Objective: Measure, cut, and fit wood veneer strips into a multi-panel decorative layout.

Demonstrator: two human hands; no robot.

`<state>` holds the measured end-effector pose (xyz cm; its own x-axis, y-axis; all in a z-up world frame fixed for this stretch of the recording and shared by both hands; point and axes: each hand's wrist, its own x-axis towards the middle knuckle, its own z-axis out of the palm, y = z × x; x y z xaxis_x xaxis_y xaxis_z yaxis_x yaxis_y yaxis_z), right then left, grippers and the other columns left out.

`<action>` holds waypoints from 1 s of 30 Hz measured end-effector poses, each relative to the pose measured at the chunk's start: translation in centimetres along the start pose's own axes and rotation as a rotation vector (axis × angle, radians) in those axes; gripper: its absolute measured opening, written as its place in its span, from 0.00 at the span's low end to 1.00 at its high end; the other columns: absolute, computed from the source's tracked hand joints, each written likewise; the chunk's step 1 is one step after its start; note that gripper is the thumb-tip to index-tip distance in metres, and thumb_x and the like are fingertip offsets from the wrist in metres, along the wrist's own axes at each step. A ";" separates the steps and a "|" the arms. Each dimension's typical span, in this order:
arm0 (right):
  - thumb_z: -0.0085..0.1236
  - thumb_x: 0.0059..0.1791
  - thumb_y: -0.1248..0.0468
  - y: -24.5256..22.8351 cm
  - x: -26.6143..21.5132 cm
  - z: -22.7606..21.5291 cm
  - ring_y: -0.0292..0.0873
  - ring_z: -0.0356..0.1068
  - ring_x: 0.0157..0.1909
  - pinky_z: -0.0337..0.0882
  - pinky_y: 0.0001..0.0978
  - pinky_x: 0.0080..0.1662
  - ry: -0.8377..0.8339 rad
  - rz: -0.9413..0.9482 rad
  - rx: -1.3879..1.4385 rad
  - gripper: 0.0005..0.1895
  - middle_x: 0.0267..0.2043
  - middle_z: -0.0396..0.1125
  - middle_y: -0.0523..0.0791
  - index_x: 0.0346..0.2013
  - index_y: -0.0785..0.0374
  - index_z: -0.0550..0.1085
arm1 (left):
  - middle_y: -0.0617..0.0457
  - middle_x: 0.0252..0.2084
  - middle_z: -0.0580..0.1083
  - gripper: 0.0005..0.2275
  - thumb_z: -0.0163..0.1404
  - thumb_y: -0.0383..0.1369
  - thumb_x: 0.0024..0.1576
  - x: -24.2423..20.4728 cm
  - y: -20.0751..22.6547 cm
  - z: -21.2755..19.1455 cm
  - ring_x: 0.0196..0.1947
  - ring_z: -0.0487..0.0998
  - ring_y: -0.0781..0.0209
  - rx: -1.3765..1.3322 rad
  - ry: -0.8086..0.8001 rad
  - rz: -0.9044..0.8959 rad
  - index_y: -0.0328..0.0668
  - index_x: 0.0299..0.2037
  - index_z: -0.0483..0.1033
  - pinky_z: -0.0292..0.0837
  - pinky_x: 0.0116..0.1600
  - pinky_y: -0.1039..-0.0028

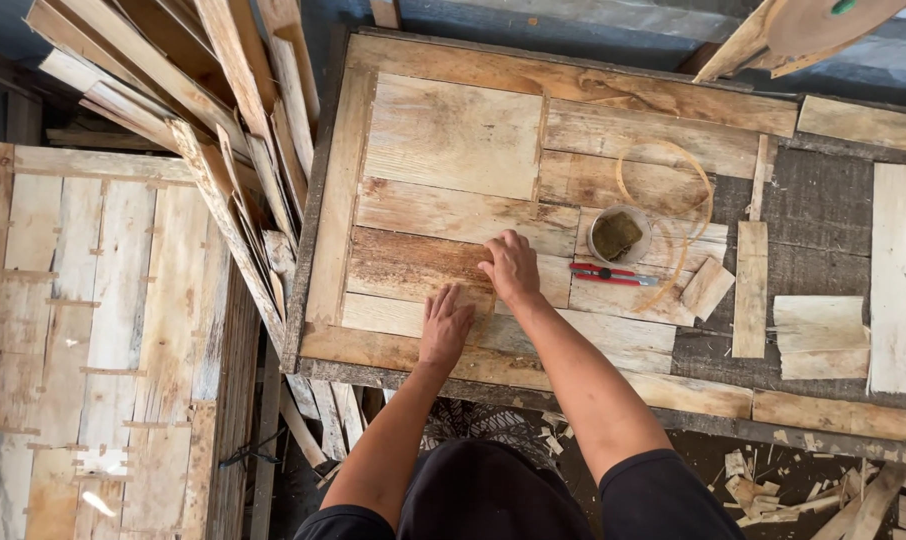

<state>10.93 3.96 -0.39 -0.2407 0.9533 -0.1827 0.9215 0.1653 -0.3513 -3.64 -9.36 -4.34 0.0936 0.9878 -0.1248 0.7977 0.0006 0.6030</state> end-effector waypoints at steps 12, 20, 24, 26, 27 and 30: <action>0.76 0.35 0.52 -1.4 0.6 -1.0 0.47 0.66 0.56 0.71 0.42 0.52 0.020 0.073 -0.016 0.30 0.51 0.65 0.42 0.45 0.58 0.73 | 0.45 0.74 0.59 0.10 0.52 0.39 0.60 -0.2 -0.5 -0.5 0.76 0.53 0.49 0.013 -0.033 0.019 0.49 0.47 0.80 0.44 0.76 0.52; 0.77 0.35 0.55 -1.5 0.6 -0.9 0.49 0.65 0.56 0.71 0.42 0.52 0.071 0.061 0.025 0.29 0.50 0.65 0.43 0.44 0.59 0.72 | 0.44 0.74 0.59 0.10 0.52 0.40 0.60 -0.1 -0.5 -0.8 0.75 0.53 0.48 0.072 -0.066 0.026 0.51 0.47 0.80 0.44 0.75 0.51; 0.76 0.35 0.56 -1.7 0.5 -1.0 0.49 0.65 0.55 0.71 0.41 0.52 0.051 0.089 0.018 0.28 0.50 0.65 0.43 0.44 0.59 0.72 | 0.44 0.74 0.58 0.09 0.51 0.40 0.61 0.0 -0.6 -0.9 0.75 0.53 0.47 0.116 -0.063 0.059 0.51 0.47 0.79 0.45 0.74 0.50; 0.76 0.34 0.55 -1.5 0.9 -0.5 0.48 0.66 0.55 0.71 0.40 0.52 0.041 0.091 0.007 0.29 0.50 0.65 0.43 0.44 0.59 0.72 | 0.44 0.75 0.57 0.09 0.51 0.39 0.61 0.0 -0.8 -0.9 0.76 0.54 0.47 0.125 -0.073 0.071 0.52 0.47 0.79 0.45 0.74 0.50; 0.76 0.34 0.54 -1.4 0.9 -0.1 0.47 0.66 0.55 0.71 0.39 0.53 0.029 0.095 -0.002 0.30 0.49 0.65 0.42 0.43 0.59 0.72 | 0.44 0.75 0.57 0.08 0.51 0.39 0.61 -0.2 -1.0 -0.8 0.76 0.54 0.47 0.133 -0.086 0.083 0.53 0.46 0.79 0.45 0.74 0.50; 0.74 0.36 0.52 -1.6 0.9 -0.6 0.46 0.66 0.55 0.72 0.37 0.52 -0.010 0.114 -0.041 0.29 0.50 0.65 0.43 0.42 0.61 0.70 | 0.43 0.76 0.56 0.08 0.50 0.39 0.62 -0.2 -1.1 -0.7 0.75 0.53 0.45 0.154 -0.100 0.096 0.52 0.46 0.79 0.45 0.74 0.50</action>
<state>9.41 4.73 0.55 -0.1368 0.9640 -0.2281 0.9546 0.0668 -0.2904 -4.94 -9.48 -4.39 0.2260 0.9617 -0.1550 0.8633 -0.1240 0.4892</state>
